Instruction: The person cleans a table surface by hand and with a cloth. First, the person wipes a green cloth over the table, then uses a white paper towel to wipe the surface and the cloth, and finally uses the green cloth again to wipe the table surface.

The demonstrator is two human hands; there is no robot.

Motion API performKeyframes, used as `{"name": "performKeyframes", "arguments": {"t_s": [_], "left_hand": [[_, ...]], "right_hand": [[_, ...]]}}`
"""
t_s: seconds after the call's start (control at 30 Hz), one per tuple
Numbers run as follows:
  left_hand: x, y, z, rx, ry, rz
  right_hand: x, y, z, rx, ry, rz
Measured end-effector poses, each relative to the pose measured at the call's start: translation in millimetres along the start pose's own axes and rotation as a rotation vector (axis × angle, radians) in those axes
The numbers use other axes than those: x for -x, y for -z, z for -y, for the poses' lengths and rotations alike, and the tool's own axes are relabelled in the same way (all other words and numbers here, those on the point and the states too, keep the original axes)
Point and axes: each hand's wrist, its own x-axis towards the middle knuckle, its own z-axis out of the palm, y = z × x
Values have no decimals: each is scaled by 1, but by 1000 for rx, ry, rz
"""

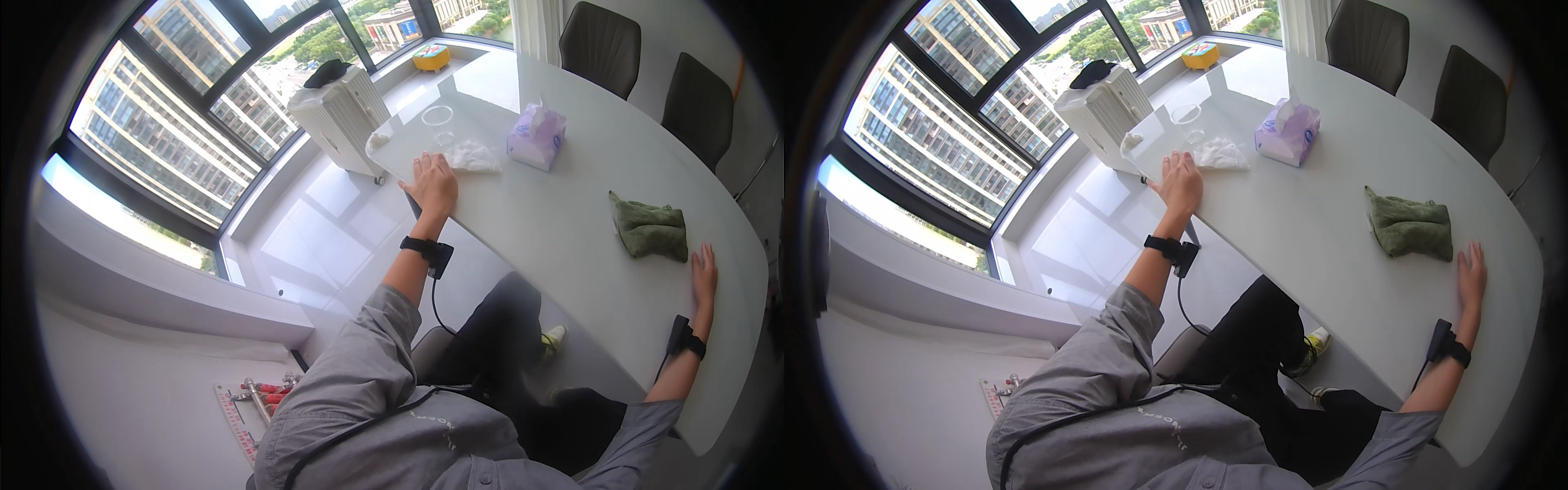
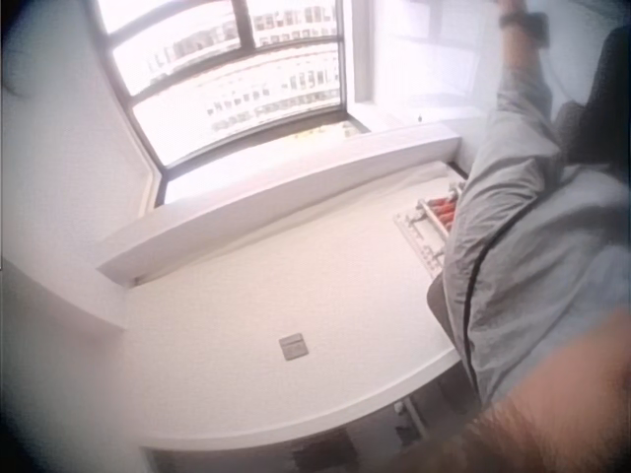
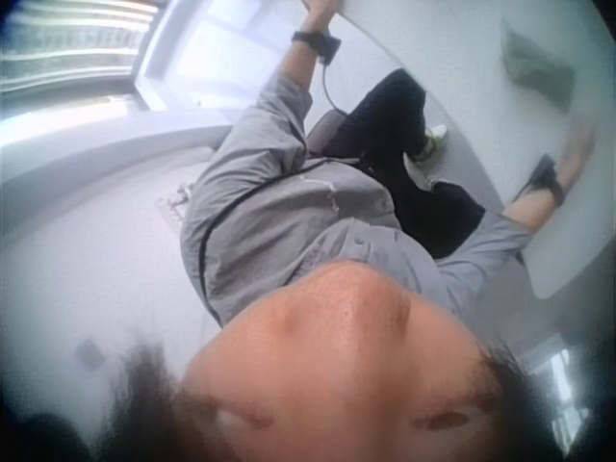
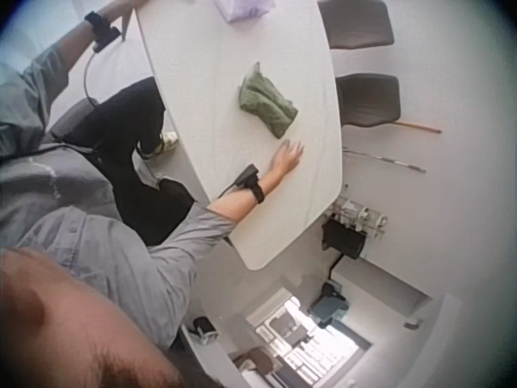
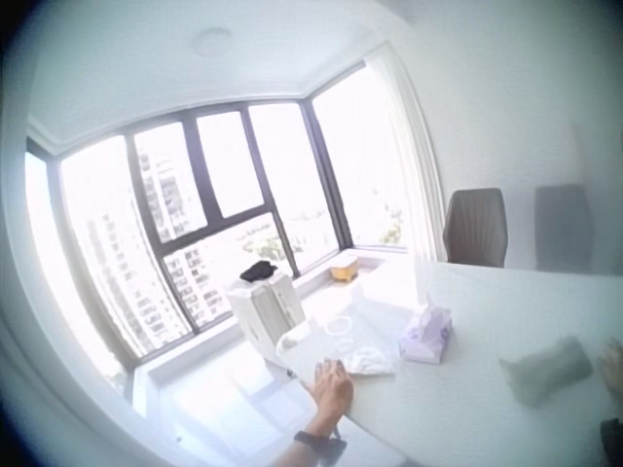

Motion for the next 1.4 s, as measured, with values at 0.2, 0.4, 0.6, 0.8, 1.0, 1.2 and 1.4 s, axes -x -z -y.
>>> {"name": "performKeyframes", "arguments": {"t_s": [0.2, 0.4, 0.6, 0.8, 1.0, 1.2, 1.4], "left_hand": [[-3, -5, 4, 22, 23, 14], [-6, -10, 8, 6, 14, 0], [-3, -6, 4, -10, 17, 9], [-4, -10, 0, -7, 9, -19], [-4, -7, 5, -28, 15, 20], [-4, -9, 4, -25, 13, -2], [-4, -5, 3, -12, 5, -3]], "right_hand": [[0, -3, -4, -12, 34, -33], [-2, -4, -6, -41, 33, -38], [1, -2, -2, 38, 11, -16], [-6, -5, -25, 104, 48, -36], [-2, -7, -10, 16, 41, -20], [-5, -9, -16, 49, 40, -25], [-2, -7, -9, 41, 18, -41]]}}
